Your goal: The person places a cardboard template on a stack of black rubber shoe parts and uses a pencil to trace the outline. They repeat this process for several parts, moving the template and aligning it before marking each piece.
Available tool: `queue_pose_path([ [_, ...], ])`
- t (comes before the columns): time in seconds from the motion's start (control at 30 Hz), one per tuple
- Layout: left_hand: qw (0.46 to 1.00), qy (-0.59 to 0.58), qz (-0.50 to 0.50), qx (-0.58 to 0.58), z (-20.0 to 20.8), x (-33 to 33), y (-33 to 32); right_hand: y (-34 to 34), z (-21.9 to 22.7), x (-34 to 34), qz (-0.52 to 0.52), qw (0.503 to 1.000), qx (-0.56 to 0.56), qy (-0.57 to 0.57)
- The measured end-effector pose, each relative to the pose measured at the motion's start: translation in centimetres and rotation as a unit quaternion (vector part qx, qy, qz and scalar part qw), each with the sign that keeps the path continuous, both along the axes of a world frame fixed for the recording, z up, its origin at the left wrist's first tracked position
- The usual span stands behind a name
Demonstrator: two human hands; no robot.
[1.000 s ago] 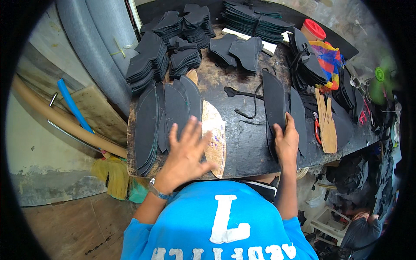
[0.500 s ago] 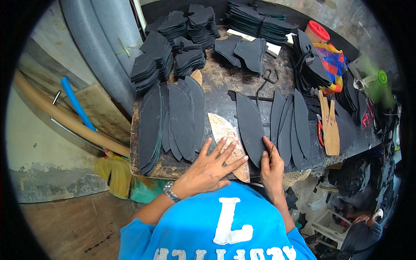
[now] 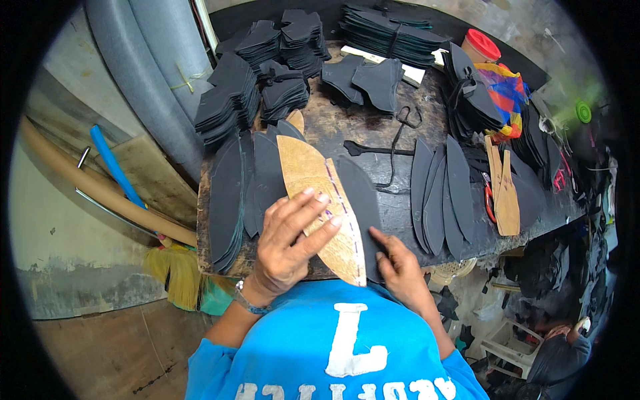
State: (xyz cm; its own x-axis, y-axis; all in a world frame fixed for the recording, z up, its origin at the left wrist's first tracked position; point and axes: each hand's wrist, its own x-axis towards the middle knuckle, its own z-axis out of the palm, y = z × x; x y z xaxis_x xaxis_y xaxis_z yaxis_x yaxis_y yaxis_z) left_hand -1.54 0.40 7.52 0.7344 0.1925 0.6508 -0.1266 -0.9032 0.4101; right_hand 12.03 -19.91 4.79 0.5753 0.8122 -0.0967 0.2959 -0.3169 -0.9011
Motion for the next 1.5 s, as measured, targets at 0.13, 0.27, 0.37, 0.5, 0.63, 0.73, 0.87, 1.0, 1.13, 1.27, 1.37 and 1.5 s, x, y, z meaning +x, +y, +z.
queue_pose_path([
  [0.13,0.998,0.035,-0.056,0.005,-0.9,0.7,0.3,0.1,0.8,0.1,-0.06,0.996,-0.031,-0.062],
  [0.27,0.987,0.101,-0.122,0.012,-2.2,1.9,-1.1,1.0,-0.2,-0.1,-0.086,0.965,0.126,0.215],
  [0.37,0.979,0.149,-0.136,0.017,-3.1,2.6,-1.7,1.4,-1.3,-0.1,-0.074,0.99,0.066,0.102],
  [0.5,0.971,0.231,-0.06,0.016,-4.1,3.1,-1.2,1.3,-2.0,0.0,-0.057,0.993,0.05,-0.094],
  [0.63,0.964,0.267,-0.009,0.002,-5.1,3.6,-1.0,1.3,-1.7,0.3,-0.04,0.994,-0.014,-0.099],
  [0.73,0.961,0.278,0.002,0.0,-5.6,3.7,-1.1,1.6,-1.4,0.6,-0.037,0.991,-0.034,-0.125],
  [0.87,0.959,0.283,-0.001,-0.006,-6.0,3.6,-1.0,1.9,-1.1,0.7,-0.03,0.99,-0.036,-0.13],
  [1.0,0.959,0.283,-0.001,-0.024,-6.1,3.5,-1.0,2.0,-1.2,0.6,-0.034,0.99,-0.038,-0.133],
  [1.13,0.959,0.283,-0.001,-0.028,-6.2,3.5,-1.0,2.0,-1.5,0.6,-0.029,0.987,-0.049,-0.148],
  [1.27,0.959,0.283,-0.002,-0.028,-6.2,3.5,-1.0,2.0,-1.6,0.6,-0.026,0.986,-0.057,-0.152],
  [1.37,0.954,0.3,-0.001,-0.014,-6.0,3.5,-0.9,2.1,-1.3,0.5,-0.022,0.985,-0.068,-0.158],
  [1.5,0.954,0.3,0.001,-0.013,-5.5,3.5,-1.3,2.0,-0.6,0.8,-0.016,0.98,-0.092,-0.174],
])
